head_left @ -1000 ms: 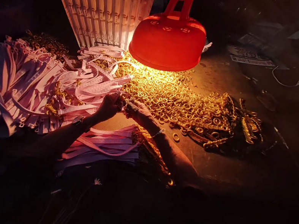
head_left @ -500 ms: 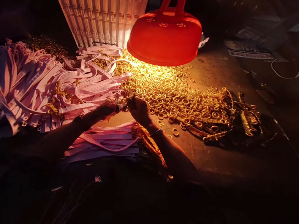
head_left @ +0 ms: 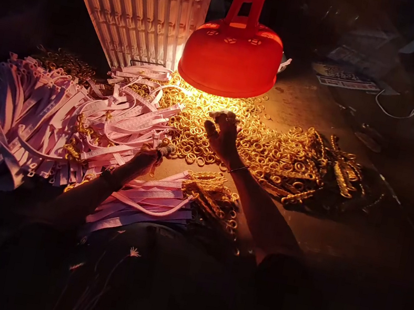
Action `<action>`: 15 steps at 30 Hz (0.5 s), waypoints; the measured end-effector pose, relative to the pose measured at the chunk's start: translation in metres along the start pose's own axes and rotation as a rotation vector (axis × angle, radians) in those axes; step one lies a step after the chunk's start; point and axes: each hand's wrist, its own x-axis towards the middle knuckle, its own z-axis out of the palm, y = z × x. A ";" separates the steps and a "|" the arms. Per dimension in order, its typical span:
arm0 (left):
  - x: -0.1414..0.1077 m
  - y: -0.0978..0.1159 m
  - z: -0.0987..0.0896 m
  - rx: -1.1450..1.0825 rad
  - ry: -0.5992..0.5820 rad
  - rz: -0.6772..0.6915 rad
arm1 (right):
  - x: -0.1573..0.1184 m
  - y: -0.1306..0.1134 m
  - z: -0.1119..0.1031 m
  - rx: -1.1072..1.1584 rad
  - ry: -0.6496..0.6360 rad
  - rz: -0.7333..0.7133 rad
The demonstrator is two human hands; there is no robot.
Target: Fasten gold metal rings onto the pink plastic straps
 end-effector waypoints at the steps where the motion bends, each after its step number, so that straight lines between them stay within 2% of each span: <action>1: 0.001 0.001 0.003 -0.024 0.019 0.005 | -0.007 -0.006 0.006 0.069 -0.045 0.022; 4: 0.003 0.002 0.009 -0.063 0.086 0.038 | -0.035 -0.030 0.030 0.322 -0.281 0.125; 6: 0.004 0.001 0.011 -0.050 0.100 0.065 | -0.050 -0.043 0.046 0.438 -0.387 0.177; 10: 0.005 -0.005 0.011 -0.011 0.115 0.119 | -0.059 -0.048 0.063 0.601 -0.374 0.313; 15: -0.002 -0.007 0.004 0.022 0.033 0.091 | -0.054 -0.033 0.059 0.674 -0.346 0.468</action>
